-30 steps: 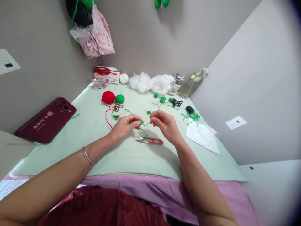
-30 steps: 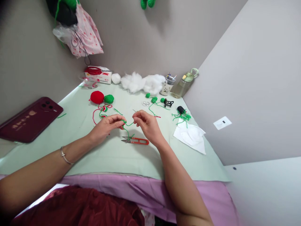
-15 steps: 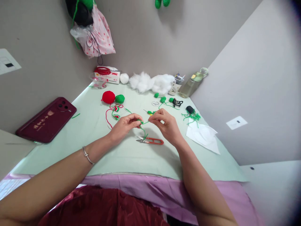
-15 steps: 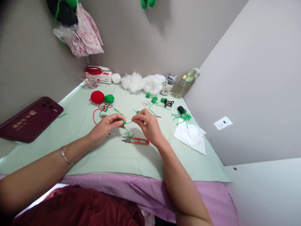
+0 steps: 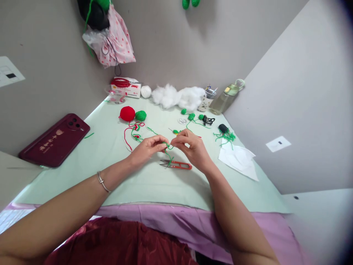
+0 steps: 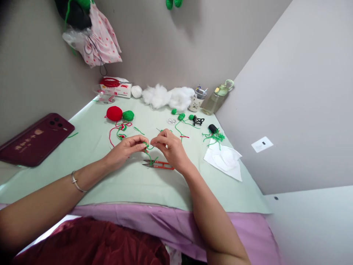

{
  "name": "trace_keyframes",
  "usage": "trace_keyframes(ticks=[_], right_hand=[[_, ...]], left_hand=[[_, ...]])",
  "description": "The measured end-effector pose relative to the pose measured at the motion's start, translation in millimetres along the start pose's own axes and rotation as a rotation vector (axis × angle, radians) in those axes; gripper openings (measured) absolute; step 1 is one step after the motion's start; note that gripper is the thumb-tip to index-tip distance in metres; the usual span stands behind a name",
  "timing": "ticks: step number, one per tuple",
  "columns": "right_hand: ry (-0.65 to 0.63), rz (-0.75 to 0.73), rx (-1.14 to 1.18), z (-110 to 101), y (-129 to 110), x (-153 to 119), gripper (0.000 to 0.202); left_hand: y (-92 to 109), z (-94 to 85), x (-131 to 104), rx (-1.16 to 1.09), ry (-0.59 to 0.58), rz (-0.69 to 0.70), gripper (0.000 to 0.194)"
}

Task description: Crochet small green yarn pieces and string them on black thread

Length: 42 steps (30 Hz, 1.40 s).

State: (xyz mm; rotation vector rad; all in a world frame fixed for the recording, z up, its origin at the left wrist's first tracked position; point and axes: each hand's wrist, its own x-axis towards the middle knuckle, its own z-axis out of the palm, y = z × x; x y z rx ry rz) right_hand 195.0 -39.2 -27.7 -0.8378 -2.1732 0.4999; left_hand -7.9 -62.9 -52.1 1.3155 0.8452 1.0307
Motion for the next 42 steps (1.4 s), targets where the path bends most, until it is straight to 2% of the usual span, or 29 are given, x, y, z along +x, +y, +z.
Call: trace_keyframes(ticks=[9,15,18,22,24,27,31,33,36,39,42], right_hand=[[0.041,0.078,-0.106,6.6,3.2,-1.4,0.007],[-0.075,-0.053,-0.104,12.4,-7.5,-4.1,0.021],[-0.076,-0.113,-0.218,15.8,-6.7,-5.5,0.018],[-0.064,-0.104,-0.293,17.3,-7.2,-6.3,0.019],[-0.015,-0.064,-0.19,16.4,-11.0,-5.6,0.015],[0.034,0.105,0.172,14.6,-17.6,-3.1,0.012],[-0.045,0.349,0.626,11.7,-19.9,0.5,0.023],[-0.036,0.388,0.698,8.8,-18.7,1.9,0.027],[0.099,0.367,0.71,2.9,-17.0,3.6,0.025],[0.255,0.343,0.696,-2.6,-15.0,5.0,0.022],[0.303,0.337,0.691,-7.8,-11.0,5.4,0.017]], left_hand=[[-2.7,0.3,1.3,-0.006,0.037,-0.025,0.024],[-8.2,-0.6,4.2,0.0,0.062,-0.012,0.023],[-9.1,-0.4,4.6,0.011,0.065,-0.023,0.025],[-8.7,1.2,4.7,0.056,0.051,-0.051,0.03],[-8.8,1.8,4.8,0.074,0.044,-0.052,0.029],[-9.2,2.1,4.5,0.124,0.051,-0.053,0.026],[-9.1,2.5,3.4,0.212,0.011,-0.056,0.029],[-8.9,2.9,3.2,0.257,0.009,-0.052,0.029],[-8.0,3.7,3.2,0.295,0.006,-0.067,0.026],[-5.9,4.1,3.0,0.226,-0.021,-0.106,0.025],[-5.2,3.5,2.6,0.154,-0.036,-0.135,0.025]])
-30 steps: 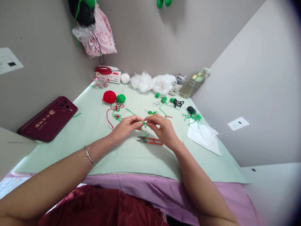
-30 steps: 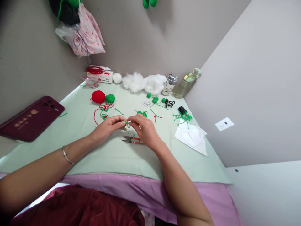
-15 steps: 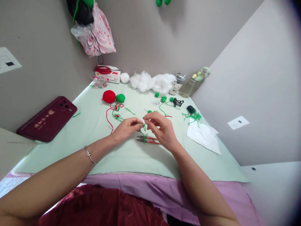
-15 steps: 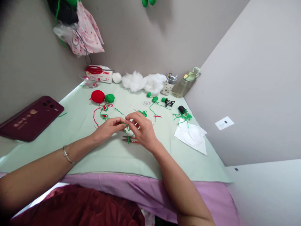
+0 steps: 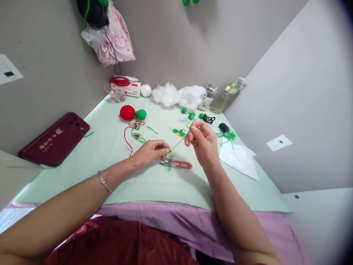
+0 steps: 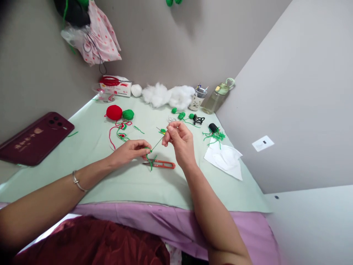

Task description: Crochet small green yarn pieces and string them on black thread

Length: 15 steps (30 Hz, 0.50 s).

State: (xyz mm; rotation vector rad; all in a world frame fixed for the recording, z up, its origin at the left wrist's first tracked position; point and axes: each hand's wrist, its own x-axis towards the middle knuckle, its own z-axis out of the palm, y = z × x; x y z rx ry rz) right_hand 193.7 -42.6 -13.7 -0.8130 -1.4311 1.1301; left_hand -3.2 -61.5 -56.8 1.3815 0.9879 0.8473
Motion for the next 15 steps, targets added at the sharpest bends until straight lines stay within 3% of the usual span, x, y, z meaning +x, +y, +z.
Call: trace_keyframes(ticks=[9,15], right_hand=[[-0.269,-0.167,-0.615,-18.1,-0.5,2.7,0.012],[-0.343,-0.213,-0.765,-20.5,-0.3,1.9,0.015]], left_hand=[[-3.5,-1.1,0.7,-0.13,0.047,0.069,0.024],[-1.4,-1.7,0.2,-0.097,0.058,0.079,0.018]])
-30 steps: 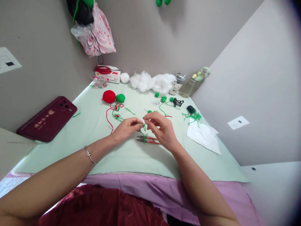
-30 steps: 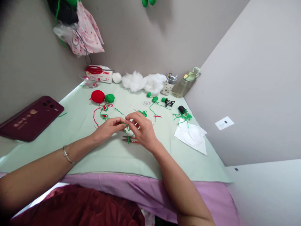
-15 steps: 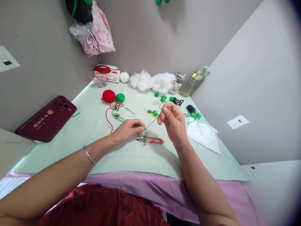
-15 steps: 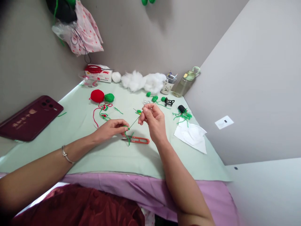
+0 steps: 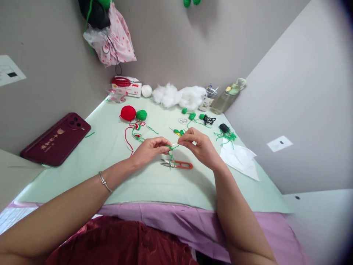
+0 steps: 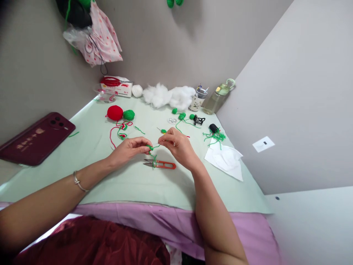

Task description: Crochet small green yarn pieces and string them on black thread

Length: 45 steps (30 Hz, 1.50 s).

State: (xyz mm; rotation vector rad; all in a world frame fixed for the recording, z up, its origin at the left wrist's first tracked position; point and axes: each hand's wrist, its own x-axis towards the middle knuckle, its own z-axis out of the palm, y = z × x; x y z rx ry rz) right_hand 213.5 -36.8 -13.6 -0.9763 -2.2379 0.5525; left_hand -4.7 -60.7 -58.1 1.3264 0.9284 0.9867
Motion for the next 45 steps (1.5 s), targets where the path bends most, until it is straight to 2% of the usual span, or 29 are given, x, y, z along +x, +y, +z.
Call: trace_keyframes(ticks=[16,26,38,45], right_hand=[[-0.067,-0.011,-0.038,-1.9,2.8,-1.0,0.019],[-0.137,-0.056,-0.037,2.5,-6.4,0.3,0.016],[-0.085,-0.035,-0.041,-7.5,0.3,-2.3,0.018],[-0.089,-0.034,-0.048,-8.2,-0.6,-1.7,0.017]], left_hand=[[-0.5,-1.5,-0.9,-0.006,-0.04,0.028,0.017],[1.5,1.9,-1.4,-0.032,-0.088,-0.003,0.017],[-1.7,-1.7,-0.1,-0.009,-0.057,0.094,0.011],[-1.5,-1.2,0.3,-0.004,-0.057,0.103,0.011]])
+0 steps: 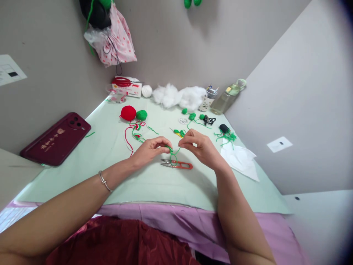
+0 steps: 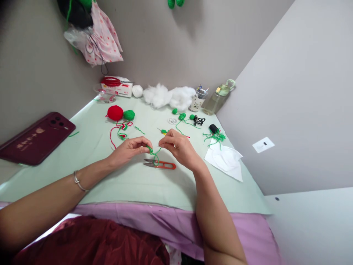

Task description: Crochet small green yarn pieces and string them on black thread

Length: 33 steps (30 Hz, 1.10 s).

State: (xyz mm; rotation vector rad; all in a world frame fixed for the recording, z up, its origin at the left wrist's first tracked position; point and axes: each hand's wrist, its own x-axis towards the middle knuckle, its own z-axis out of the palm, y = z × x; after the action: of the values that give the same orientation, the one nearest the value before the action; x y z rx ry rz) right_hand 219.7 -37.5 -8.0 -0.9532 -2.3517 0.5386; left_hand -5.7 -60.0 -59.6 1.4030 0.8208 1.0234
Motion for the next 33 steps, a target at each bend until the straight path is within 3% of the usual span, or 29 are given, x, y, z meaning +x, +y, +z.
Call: trace_keyframes(ticks=[33], right_hand=[[-0.028,-0.024,0.041,2.0,-2.7,0.5,0.017]], left_hand=[[6.5,1.9,-2.4,0.011,-0.022,-0.028,0.011]])
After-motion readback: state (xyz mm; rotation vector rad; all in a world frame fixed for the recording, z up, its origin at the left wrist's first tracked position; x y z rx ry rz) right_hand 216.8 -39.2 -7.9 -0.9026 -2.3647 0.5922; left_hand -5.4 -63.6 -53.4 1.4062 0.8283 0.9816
